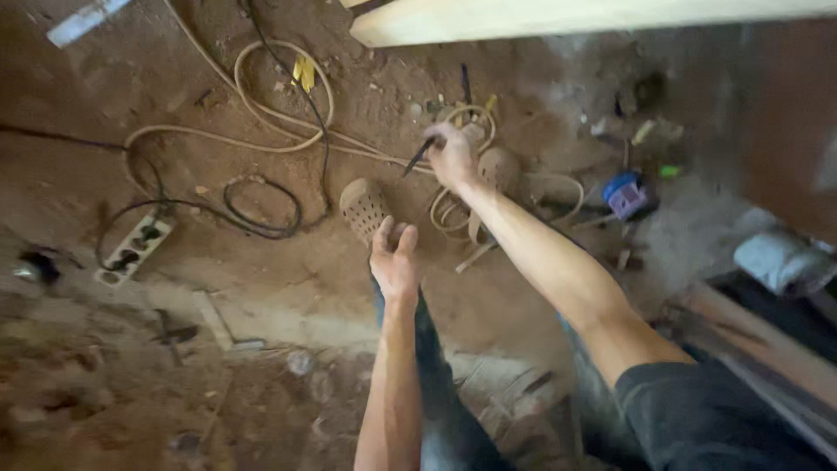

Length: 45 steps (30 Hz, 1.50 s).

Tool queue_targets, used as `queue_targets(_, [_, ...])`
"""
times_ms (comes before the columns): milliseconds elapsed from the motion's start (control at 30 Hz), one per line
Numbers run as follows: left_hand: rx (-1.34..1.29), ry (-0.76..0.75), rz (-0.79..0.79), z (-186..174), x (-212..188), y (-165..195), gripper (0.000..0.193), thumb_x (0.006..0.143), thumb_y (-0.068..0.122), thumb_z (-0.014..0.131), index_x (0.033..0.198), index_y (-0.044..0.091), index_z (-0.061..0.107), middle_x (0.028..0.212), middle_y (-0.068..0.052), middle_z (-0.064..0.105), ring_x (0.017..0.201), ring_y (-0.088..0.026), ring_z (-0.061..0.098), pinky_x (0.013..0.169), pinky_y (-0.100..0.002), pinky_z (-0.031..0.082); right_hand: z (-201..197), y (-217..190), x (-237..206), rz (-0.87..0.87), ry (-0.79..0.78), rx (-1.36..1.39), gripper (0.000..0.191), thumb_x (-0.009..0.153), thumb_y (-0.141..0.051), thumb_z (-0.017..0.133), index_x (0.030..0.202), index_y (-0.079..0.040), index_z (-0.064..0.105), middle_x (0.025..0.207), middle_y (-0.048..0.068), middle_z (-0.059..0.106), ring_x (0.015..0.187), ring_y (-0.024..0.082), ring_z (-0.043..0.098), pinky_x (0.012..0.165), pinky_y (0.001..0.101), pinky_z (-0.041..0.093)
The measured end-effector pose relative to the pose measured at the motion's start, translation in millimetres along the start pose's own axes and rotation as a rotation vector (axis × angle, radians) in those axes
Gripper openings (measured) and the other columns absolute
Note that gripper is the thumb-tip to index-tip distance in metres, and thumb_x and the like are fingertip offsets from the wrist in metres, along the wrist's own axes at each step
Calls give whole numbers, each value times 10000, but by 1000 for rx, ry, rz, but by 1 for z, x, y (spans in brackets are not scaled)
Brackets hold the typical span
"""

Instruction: The person uses a circular saw to cut a long white sheet along a guide, then places a larger white sheet on a workbench. They measure and mark the sheet with a tape measure and pencil, then use a wooden straightedge to draw a straight line across the sheet.

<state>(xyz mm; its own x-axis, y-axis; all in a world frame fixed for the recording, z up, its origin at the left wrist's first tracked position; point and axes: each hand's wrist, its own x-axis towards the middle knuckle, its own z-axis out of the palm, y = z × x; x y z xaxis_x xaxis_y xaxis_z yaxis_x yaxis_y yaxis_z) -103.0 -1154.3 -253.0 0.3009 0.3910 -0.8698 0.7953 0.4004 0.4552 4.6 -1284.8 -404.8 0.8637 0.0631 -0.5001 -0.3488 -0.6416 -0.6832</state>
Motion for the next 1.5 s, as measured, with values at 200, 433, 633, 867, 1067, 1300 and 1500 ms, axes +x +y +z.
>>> queue_targets(200, [175, -58, 245, -24, -79, 32, 545, 897, 221, 765, 1344, -45, 604, 1120, -83, 739, 996, -151, 686, 906, -276, 539, -81, -119, -157, -318, -217, -138, 178, 841, -126, 744, 1000, -50, 716, 953, 160, 707, 915, 333, 691, 795, 426, 560])
queue_targets(433, [53, -100, 150, -92, -166, 96, 261, 1002, 199, 726, 1070, -51, 697, 910, -100, 714, 756, -140, 629, 660, -308, 547, -165, -257, -285, -215, -192, -119, 199, 937, -220, 716, 1028, -43, 704, 948, 184, 725, 892, 407, 686, 718, 503, 528])
queue_targets(633, [-104, -82, 250, -164, -238, 170, 212, 924, 118, 715, 1120, 85, 642, 870, -12, 691, 666, -108, 601, 529, -269, 476, -200, -342, -364, -241, -83, 42, 190, 963, -251, 657, 972, -75, 727, 882, 177, 716, 831, 408, 692, 703, 488, 543])
queue_targets(867, [-239, -167, 310, -218, -277, 214, 160, 1036, 215, 698, 1053, 59, 663, 853, -6, 654, 688, -106, 574, 599, -263, 459, -213, -379, -399, -284, -116, 31, 380, 977, -393, 665, 806, -57, 715, 713, 198, 676, 701, 412, 671, 629, 502, 504])
queue_targets(1067, [-364, -370, 522, -213, -328, 194, 106, 987, 122, 706, 1005, 17, 711, 859, -12, 673, 745, -129, 625, 689, -292, 550, -277, -372, -438, -51, -435, 485, 414, 994, -390, 626, 831, -25, 735, 637, 59, 671, 566, 144, 617, 541, 335, 482])
queue_targets(1300, [-244, -205, 642, -143, -419, 141, 207, 901, 151, 793, 1024, -15, 781, 906, -41, 754, 795, -115, 659, 725, -286, 542, -352, -342, -509, -117, -187, 382, 270, 945, -280, 653, 1036, -34, 719, 755, 14, 717, 625, 81, 662, 576, 260, 545])
queue_targets(1500, [-295, -187, 541, -134, -461, 120, 231, 880, 135, 820, 1030, -34, 770, 933, -44, 760, 813, -101, 660, 759, -256, 553, -373, -319, -533, -172, -294, 325, 362, 1012, -305, 614, 874, 7, 735, 637, 56, 661, 568, 113, 598, 542, 274, 457])
